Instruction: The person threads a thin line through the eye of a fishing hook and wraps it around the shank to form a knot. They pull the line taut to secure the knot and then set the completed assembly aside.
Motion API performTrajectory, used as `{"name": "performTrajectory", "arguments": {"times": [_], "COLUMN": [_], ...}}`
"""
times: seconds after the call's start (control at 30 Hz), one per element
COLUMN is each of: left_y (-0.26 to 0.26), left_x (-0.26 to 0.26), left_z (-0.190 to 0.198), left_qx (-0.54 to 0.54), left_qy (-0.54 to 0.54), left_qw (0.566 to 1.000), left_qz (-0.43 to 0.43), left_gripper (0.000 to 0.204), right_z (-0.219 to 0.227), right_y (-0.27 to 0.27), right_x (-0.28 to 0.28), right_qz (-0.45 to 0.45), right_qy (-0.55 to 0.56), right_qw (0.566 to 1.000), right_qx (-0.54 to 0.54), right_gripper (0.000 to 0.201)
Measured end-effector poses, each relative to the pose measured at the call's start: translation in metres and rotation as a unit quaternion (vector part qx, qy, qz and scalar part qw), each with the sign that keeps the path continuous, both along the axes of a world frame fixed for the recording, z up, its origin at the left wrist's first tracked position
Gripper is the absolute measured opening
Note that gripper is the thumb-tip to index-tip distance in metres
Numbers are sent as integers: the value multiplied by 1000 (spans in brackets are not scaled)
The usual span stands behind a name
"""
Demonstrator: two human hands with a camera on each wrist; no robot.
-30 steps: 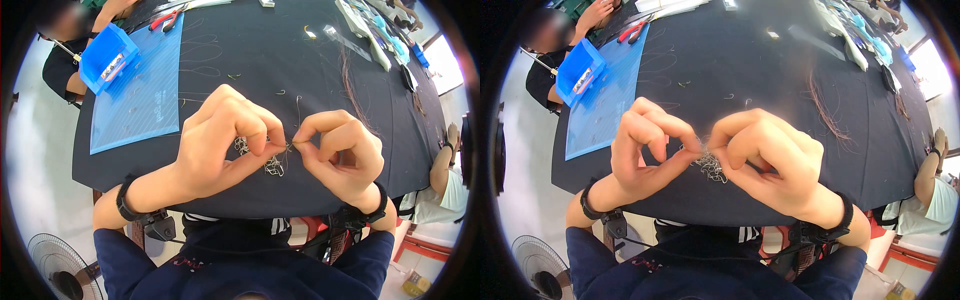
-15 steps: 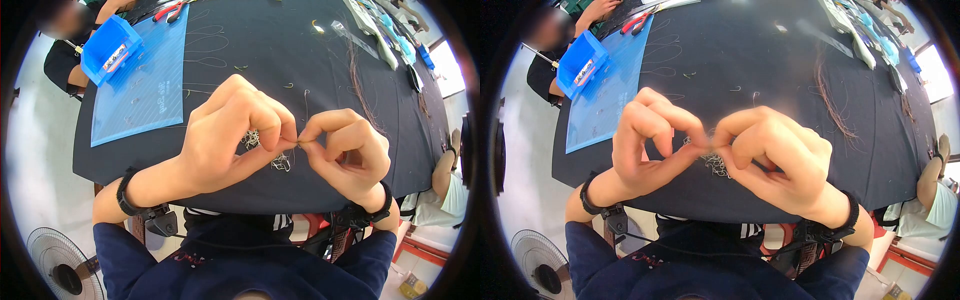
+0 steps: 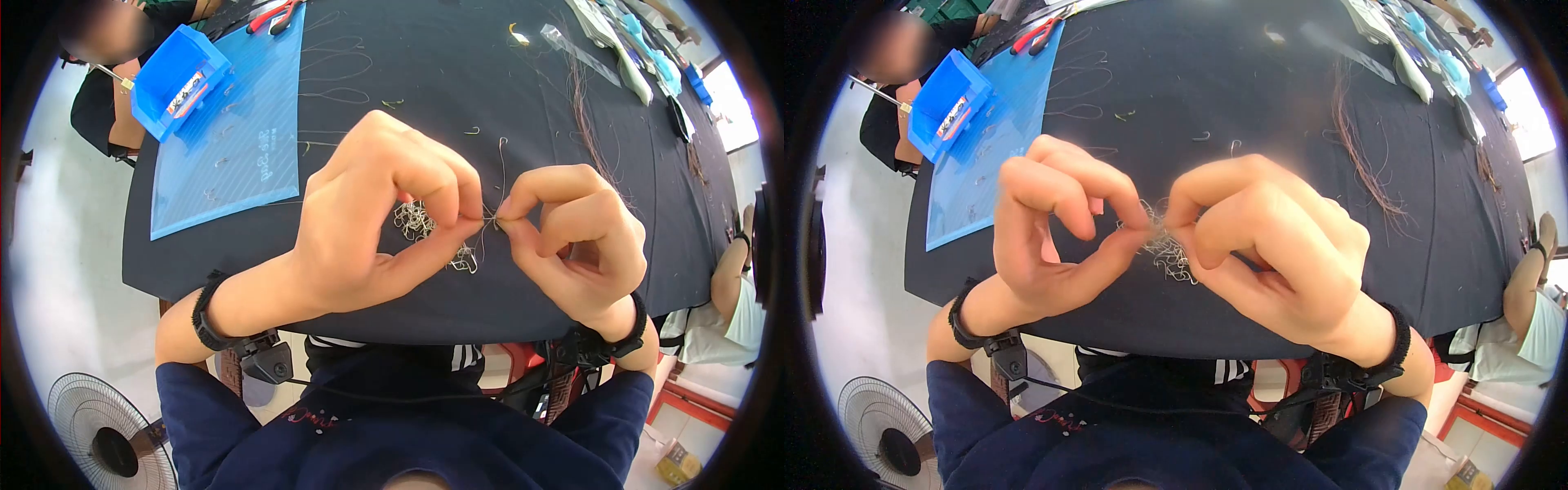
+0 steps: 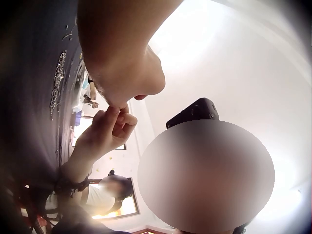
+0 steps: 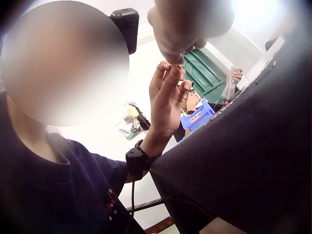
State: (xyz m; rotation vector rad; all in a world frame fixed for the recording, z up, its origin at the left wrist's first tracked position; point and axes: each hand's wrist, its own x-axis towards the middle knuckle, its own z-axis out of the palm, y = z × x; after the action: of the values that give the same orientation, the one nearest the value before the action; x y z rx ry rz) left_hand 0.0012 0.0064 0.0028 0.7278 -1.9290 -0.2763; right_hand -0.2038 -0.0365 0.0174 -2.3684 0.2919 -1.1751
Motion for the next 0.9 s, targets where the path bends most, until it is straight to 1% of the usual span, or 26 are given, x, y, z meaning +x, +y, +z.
{"name": "performTrajectory", "arguments": {"times": [0.17,0.4,0.6,0.73,0.9], "left_y": [0,-1,0,1,0], "left_x": [0,-1,-3,-4,-3], "left_z": [-2,-2,-2,-2,-5], "left_qx": [21,27,34,60,65], "left_qy": [9,-3,-11,12,25], "left_qw": [1000,1000,999,998,997], "left_qz": [-6,-12,-18,-24,-29], "left_gripper": [46,45,43,42,41], "right_z": [-2,-3,-1,-5,1], "right_y": [1,1,1,3,3], "right_x": [0,3,2,0,-2], "right_qz": [12,6,-18,-43,-39], "right_qy": [-3,-9,8,8,13], "right_qw": [1000,1000,997,990,994], "right_qx": [22,5,-71,-132,-103], "right_gripper": [27,28,31,34,35]}}
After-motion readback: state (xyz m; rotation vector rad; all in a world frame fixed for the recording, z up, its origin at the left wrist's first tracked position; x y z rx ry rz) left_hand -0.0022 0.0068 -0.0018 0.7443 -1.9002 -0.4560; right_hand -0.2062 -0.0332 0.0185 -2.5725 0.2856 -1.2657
